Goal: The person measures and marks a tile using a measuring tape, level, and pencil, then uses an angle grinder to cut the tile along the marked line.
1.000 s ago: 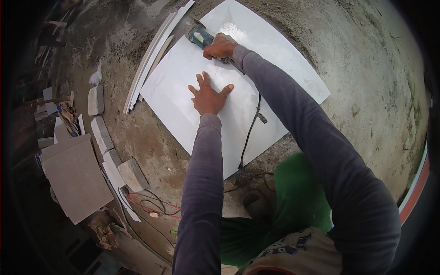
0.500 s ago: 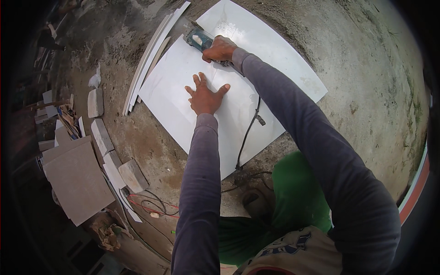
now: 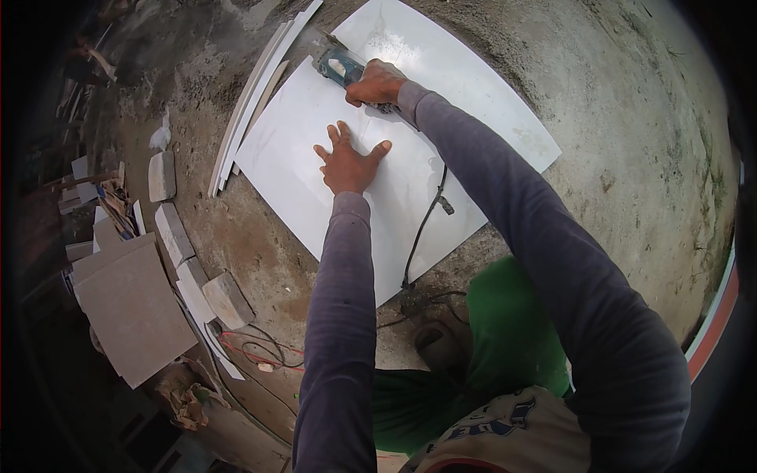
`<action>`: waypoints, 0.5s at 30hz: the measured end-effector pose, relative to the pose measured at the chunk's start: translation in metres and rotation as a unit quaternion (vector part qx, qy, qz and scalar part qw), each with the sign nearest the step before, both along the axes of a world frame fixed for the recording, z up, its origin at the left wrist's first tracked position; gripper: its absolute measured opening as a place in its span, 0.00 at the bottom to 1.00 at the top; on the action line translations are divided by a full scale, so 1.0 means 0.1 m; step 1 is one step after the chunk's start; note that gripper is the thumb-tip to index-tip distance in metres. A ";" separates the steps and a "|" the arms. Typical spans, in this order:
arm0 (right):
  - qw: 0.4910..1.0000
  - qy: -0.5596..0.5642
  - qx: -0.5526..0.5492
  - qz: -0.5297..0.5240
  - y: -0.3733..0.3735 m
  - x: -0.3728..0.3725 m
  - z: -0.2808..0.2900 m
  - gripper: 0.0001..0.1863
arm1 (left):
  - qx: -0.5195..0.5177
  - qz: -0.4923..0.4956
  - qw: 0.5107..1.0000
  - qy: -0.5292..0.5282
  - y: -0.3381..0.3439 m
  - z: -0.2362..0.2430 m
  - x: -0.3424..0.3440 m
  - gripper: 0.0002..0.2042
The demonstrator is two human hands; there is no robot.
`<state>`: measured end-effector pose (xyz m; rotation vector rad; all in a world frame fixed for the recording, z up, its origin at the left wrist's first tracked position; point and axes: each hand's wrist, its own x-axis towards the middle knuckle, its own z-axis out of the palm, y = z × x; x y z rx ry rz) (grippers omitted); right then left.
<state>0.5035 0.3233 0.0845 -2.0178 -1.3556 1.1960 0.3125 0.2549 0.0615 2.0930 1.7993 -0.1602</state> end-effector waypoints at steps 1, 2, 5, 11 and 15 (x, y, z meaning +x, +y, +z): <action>1.000 0.004 -0.003 -0.005 -0.02 0.01 -0.01 0.23 | 0.001 -0.001 1.000 -0.004 0.00 0.00 0.00 0.62; 1.000 0.008 -0.007 -0.009 -0.04 0.01 -0.02 0.22 | 0.000 -0.001 1.000 -0.005 0.00 0.01 -0.01 0.62; 1.000 0.003 -0.004 0.000 -0.03 0.00 0.00 0.22 | -0.006 0.000 1.000 0.007 0.01 0.01 -0.02 0.63; 1.000 0.003 -0.008 -0.004 -0.02 0.01 -0.02 0.22 | -0.002 -0.004 1.000 0.002 0.01 -0.03 0.00 0.63; 1.000 0.013 -0.014 -0.003 -0.05 0.03 -0.11 0.22 | 0.000 -0.007 1.000 0.006 0.01 0.00 -0.01 0.63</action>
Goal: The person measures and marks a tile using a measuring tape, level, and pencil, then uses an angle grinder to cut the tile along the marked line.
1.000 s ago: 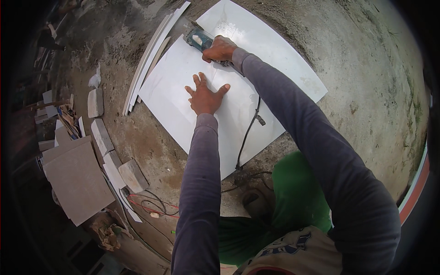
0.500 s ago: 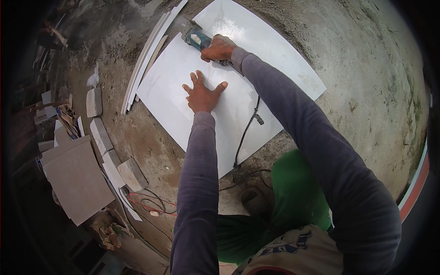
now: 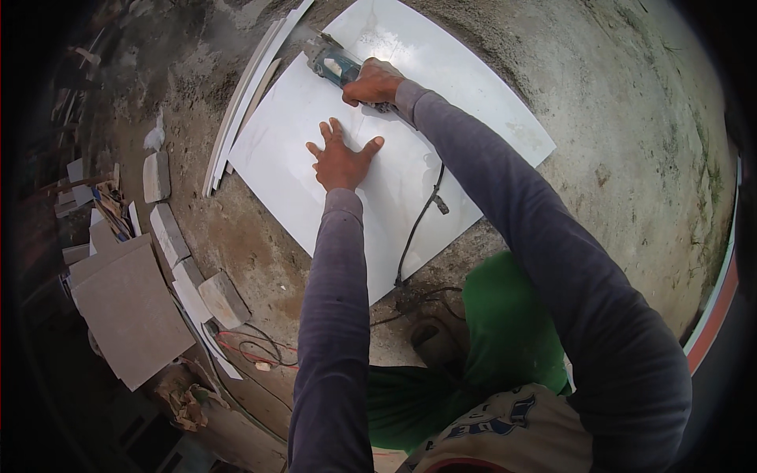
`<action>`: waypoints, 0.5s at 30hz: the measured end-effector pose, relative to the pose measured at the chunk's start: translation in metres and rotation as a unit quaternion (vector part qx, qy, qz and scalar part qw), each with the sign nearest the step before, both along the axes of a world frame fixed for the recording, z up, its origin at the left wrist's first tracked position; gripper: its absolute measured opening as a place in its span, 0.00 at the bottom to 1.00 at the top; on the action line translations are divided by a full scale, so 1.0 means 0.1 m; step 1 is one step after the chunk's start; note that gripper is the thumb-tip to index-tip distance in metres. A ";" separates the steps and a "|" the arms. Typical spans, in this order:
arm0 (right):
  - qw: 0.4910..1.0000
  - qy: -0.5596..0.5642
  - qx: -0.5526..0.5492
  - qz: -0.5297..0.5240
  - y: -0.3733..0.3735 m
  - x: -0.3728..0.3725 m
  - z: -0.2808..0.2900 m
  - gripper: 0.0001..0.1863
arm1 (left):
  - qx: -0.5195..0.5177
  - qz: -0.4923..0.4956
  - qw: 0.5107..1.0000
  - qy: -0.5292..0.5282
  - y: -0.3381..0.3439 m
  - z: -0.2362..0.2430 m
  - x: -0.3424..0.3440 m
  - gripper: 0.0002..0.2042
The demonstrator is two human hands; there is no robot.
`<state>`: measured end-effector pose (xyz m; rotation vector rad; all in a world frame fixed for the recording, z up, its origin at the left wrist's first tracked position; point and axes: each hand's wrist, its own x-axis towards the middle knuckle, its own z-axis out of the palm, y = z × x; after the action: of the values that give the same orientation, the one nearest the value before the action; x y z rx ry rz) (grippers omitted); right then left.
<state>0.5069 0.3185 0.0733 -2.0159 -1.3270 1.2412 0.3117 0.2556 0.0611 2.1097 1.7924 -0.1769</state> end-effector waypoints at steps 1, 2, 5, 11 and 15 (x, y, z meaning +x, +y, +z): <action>1.000 -0.007 0.004 -0.001 -0.01 -0.02 0.02 0.22 | 0.001 0.002 1.000 0.003 0.00 0.00 -0.01 0.62; 1.000 -0.014 0.008 -0.001 -0.01 -0.03 0.04 0.22 | 0.001 0.002 1.000 0.004 0.00 -0.01 -0.01 0.62; 1.000 -0.008 0.002 0.002 0.00 -0.01 0.08 0.23 | 0.004 0.004 1.000 0.001 0.00 -0.03 0.00 0.62; 1.000 -0.009 -0.003 0.005 -0.10 0.00 0.10 0.23 | -0.008 0.021 1.000 -0.017 -0.01 0.02 0.00 0.61; 1.000 -0.007 -0.002 0.004 -0.09 0.00 0.12 0.23 | -0.001 0.007 1.000 -0.001 0.02 -0.03 -0.01 0.64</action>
<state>0.5065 0.3098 0.0858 -2.0262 -1.3423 1.2365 0.3109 0.2573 0.0578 2.0958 1.8041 -0.1719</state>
